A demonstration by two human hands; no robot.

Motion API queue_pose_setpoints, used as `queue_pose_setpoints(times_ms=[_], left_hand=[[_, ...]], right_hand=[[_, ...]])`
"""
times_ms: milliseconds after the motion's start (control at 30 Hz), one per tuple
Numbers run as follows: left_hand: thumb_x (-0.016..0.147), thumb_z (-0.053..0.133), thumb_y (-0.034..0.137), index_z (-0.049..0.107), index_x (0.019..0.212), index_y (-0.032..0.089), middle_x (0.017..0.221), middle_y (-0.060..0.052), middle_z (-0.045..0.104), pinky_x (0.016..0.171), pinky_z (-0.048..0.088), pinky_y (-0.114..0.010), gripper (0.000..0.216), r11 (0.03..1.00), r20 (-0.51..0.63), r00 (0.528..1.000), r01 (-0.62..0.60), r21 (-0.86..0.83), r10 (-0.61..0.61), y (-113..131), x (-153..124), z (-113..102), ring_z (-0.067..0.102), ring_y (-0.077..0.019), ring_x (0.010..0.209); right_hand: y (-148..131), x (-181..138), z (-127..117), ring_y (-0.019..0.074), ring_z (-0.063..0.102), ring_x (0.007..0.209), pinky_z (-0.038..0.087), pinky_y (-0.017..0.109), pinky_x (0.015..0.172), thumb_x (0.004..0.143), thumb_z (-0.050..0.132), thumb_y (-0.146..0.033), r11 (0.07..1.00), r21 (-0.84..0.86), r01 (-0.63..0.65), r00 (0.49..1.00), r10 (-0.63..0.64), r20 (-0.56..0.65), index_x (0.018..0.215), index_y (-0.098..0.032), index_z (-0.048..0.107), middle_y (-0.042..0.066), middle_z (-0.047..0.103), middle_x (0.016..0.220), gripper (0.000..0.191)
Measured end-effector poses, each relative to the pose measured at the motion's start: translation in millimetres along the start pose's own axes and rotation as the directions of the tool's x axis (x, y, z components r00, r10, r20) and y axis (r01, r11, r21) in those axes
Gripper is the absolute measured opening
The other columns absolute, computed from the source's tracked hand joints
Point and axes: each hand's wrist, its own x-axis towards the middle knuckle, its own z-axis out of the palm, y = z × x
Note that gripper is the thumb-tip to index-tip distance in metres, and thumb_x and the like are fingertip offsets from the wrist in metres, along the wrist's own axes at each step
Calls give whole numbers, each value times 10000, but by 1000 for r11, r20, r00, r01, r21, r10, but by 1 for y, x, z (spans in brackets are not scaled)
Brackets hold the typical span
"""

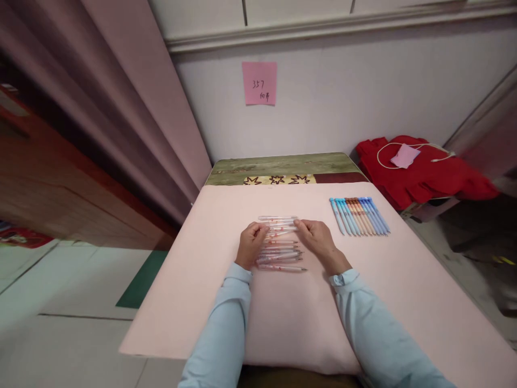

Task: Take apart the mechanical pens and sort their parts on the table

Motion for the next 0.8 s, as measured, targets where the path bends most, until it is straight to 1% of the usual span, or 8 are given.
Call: queue_pose_setpoints(times_ms=[133, 233, 333, 367, 433, 533, 667, 800], left_hand=[[891, 569, 385, 626, 741, 186, 768, -13, 578, 754, 432, -277, 256, 1000, -12, 1000, 23, -13, -23, 0, 1, -1, 530, -159, 772], [885, 571, 378, 626, 740, 186, 780, -14, 589, 759, 434, -274, 247, 999, -36, 998, 41, -22, -41, -1, 2, -1, 535, -160, 780], [889, 569, 372, 624, 739, 187, 778, -12, 589, 754, 436, -271, 245, 997, -54, 996, 62, -34, -64, -3, 2, -2, 535, -158, 776], [890, 568, 371, 622, 738, 186, 775, -10, 587, 754, 435, -270, 245, 997, -54, 996, 65, -36, -67, -3, 2, -2, 535, -157, 775], [891, 567, 369, 622, 739, 184, 774, -9, 584, 757, 434, -268, 247, 997, -56, 996, 64, -38, -66, -3, 2, -2, 534, -155, 777], [891, 570, 375, 622, 741, 181, 772, -8, 578, 753, 430, -267, 250, 997, -61, 996, 63, -38, -65, -3, 1, -3, 532, -154, 774], [888, 575, 395, 614, 737, 182, 747, -4, 569, 713, 426, -261, 264, 996, -80, 993, 79, -38, -81, -6, 1, -4, 524, -151, 747], [885, 568, 427, 604, 725, 183, 698, 3, 559, 654, 412, -249, 294, 993, -89, 990, 104, -52, -108, -11, 1, -5, 511, -146, 709]], right_hand=[[1, 0, 1, 161, 513, 580, 305, 282, 580, 939, 470, -545, 999, -33, 2, 1000, -2, -8, 655, -217, 676, 11, 578, 563, 481], [5, 1, 4, 155, 516, 627, 351, 260, 592, 866, 597, -493, 991, 114, 68, 997, -62, -51, 849, -220, 685, -6, 599, 661, 288], [7, 1, 5, 160, 541, 687, 392, 259, 630, 807, 679, -469, 976, 188, 111, 993, -102, -57, 1142, -228, 648, 1, 645, 801, 415], [7, 1, 5, 162, 542, 686, 389, 264, 633, 820, 665, -479, 980, 167, 108, 994, -103, -39, 1168, -234, 644, 3, 649, 804, 426], [7, 1, 4, 163, 524, 649, 363, 275, 615, 887, 574, -504, 992, 89, 87, 996, -88, 7, 1036, -236, 694, 2, 633, 726, 329], [8, 1, 6, 159, 494, 612, 340, 279, 597, 933, 489, -484, 995, 56, 83, 996, -84, 22, 786, -222, 682, 4, 593, 638, 357], [9, 2, 10, 149, 505, 654, 387, 257, 626, 849, 618, -432, 969, 214, 121, 992, -114, -47, 926, -216, 668, -1, 615, 738, 234], [8, 1, 9, 144, 499, 638, 383, 250, 608, 823, 665, -448, 960, 259, 109, 994, -103, -34, 1034, -222, 647, -17, 605, 726, 310]])
